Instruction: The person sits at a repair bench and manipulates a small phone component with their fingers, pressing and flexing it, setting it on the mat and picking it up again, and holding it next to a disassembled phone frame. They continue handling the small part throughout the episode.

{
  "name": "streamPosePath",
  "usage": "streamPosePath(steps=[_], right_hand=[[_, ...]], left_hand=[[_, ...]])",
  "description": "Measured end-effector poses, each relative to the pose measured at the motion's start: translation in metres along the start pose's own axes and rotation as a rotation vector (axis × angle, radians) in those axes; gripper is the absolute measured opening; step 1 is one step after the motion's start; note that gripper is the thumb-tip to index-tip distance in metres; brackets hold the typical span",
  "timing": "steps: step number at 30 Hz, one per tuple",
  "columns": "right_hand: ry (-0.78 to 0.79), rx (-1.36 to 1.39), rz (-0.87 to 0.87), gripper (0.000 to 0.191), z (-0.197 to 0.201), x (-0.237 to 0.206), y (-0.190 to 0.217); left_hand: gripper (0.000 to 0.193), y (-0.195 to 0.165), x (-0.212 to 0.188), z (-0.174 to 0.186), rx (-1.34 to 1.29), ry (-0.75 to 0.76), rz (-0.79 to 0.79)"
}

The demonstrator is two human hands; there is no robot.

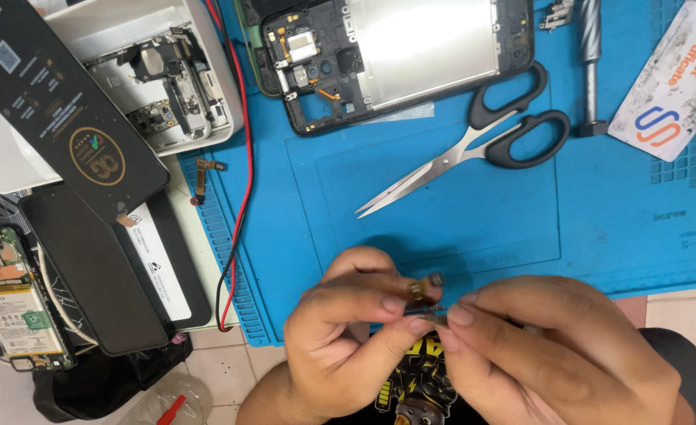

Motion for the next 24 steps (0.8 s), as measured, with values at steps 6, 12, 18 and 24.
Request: streamPosePath(steps=[6, 12, 18, 24], right_hand=[[0.019, 0.028, -0.014, 0.024, -0.0021, -0.0010, 0.0009], [-0.028, 0.014, 0.005, 0.023, -0.0033, -0.0037, 0.0000], [-0.023, 0.032, 0.016, 0.025, -0.0041, 0.0007, 0.0019], [0.024, 0.039, -0.012, 0.027, -0.0040, -0.0046, -0.0005]], left_hand=[[0.036, -0.0065, 0.0041, 0.0015, 0.107, 0.043, -0.069], [0.036, -0.0051, 0.0025, 0.0031, 0.131, 0.021, -0.067], [0.036, -0.0043, -0.0012, 0.0026, 0.097, -0.015, -0.030], [0.034, -0.0030, -0.0029, 0.0004, 0.059, -0.070, -0.006]])
Point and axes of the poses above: each hand's wrist, its own x-axis towards the middle knuckle, its own z-axis out of the back of the hand, y = z × x, the point moved 6 cm from there along x, towards the middle knuckle, and after that the axes turned 8 degrees about -z, right-handed, at the moved point
